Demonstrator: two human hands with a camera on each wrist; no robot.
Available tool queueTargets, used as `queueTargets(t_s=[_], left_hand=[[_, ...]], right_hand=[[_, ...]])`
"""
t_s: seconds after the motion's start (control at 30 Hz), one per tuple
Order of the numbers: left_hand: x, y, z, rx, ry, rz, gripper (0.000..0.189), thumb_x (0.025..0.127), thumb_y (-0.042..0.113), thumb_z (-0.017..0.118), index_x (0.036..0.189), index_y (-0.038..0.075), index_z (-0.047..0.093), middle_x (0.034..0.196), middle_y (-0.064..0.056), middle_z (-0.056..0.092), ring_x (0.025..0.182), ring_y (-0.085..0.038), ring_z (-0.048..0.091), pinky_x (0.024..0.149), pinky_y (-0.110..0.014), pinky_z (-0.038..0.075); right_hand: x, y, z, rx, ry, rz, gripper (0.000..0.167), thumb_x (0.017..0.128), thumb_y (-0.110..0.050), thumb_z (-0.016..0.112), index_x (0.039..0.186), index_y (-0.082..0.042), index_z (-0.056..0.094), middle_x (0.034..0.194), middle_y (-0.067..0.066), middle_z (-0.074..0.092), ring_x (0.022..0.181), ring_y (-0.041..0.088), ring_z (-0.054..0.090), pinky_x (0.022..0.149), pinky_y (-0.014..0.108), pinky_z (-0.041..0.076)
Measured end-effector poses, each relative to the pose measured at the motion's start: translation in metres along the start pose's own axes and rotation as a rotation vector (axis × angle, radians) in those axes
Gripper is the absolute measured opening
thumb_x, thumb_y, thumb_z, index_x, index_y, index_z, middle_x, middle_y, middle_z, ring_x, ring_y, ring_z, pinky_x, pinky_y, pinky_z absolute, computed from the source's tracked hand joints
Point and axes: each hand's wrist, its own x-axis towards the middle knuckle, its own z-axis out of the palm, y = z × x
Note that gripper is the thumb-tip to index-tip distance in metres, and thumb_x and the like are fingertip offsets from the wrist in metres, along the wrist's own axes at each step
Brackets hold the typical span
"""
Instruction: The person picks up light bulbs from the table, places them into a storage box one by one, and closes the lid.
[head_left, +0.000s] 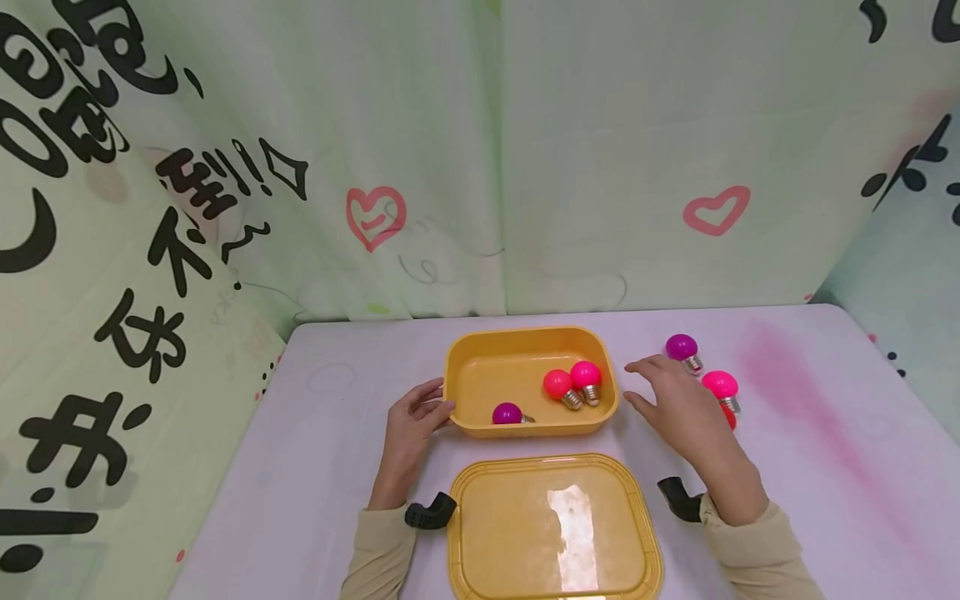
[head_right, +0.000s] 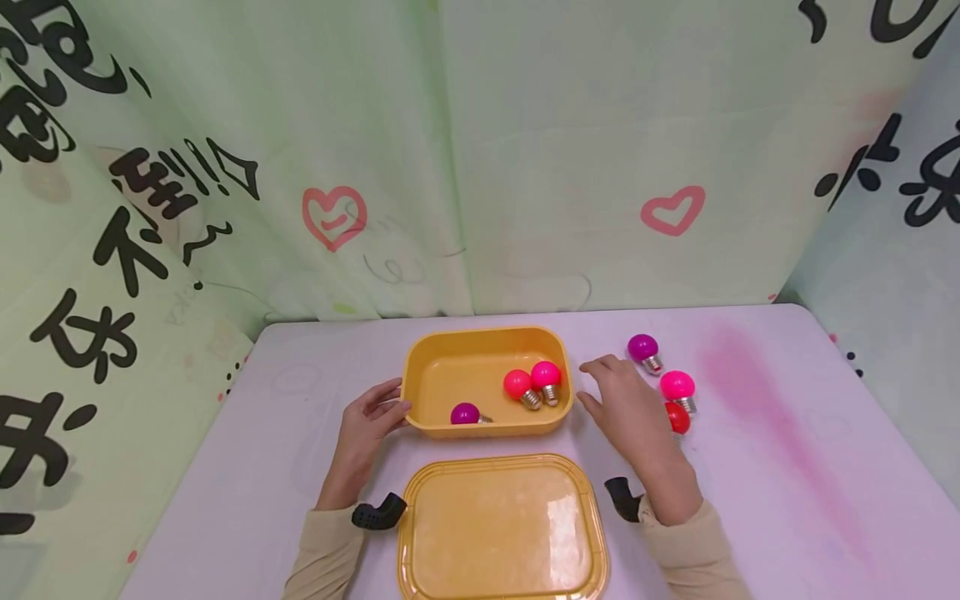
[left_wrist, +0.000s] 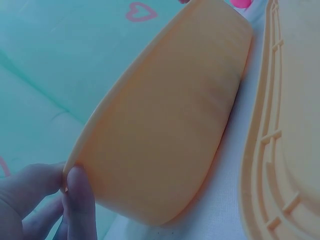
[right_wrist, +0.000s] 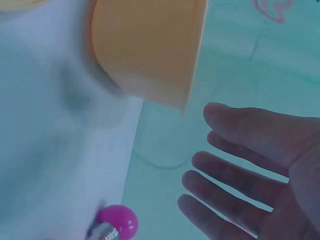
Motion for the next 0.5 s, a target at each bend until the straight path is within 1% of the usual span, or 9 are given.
queueTargets(t_s=[0.1,0.2,0.3,0.43,0.5], left_hand=[[0.001,0.0,-0.001,-0.013,-0.007,0.015,0.045,0.087,0.001,0.073,0.13,0.001,0.062,0.122,-0.021,0.06,0.091,-0.014,0.065,0.074,-0.024,0.061],[0.0,0.0,-0.001,-0.013,-0.01,0.019,0.045,0.087,0.001,0.073,0.13,0.001,0.062,0.121,-0.021,0.06,0.091,-0.013,0.065,0.074,-0.024,0.061],[0.0,0.0,-0.001,-0.011,-0.011,0.019,0.045,0.087,0.001,0.074,0.13,0.001,0.061,0.121,-0.021,0.06,0.091,-0.014,0.065,0.074,-0.024,0.061],[-0.001,0.001,0.0,-0.001,-0.011,0.015,0.045,0.087,0.003,0.074,0.13,0.002,0.061,0.122,-0.021,0.06,0.092,-0.015,0.065,0.075,-0.024,0.06],[0.0,0.001,0.0,0.0,-0.012,0.013,0.045,0.087,0.003,0.074,0.131,0.001,0.061,0.122,-0.021,0.06,0.092,-0.015,0.065,0.075,-0.024,0.06]], right_hand=[[-0.003,0.007,-0.003,-0.007,-0.003,0.027,0.039,0.085,-0.013,0.076,0.119,0.003,0.065,0.12,0.026,0.062,0.118,0.046,0.054,0.087,0.062,0.053],[-0.007,0.014,-0.005,-0.012,-0.007,0.042,0.039,0.086,-0.013,0.076,0.119,0.004,0.064,0.123,0.028,0.06,0.121,0.048,0.051,0.086,0.063,0.053],[-0.011,0.022,-0.006,-0.015,-0.001,0.045,0.038,0.085,-0.012,0.076,0.117,0.004,0.064,0.124,0.03,0.059,0.12,0.049,0.051,0.082,0.064,0.054],[-0.015,0.033,-0.007,-0.018,-0.001,0.055,0.038,0.085,-0.011,0.075,0.117,0.005,0.064,0.127,0.033,0.056,0.119,0.051,0.051,0.085,0.066,0.051],[-0.017,0.038,-0.008,-0.017,0.004,0.06,0.037,0.085,-0.01,0.075,0.117,0.006,0.064,0.128,0.035,0.056,0.118,0.052,0.05,0.088,0.067,0.049]])
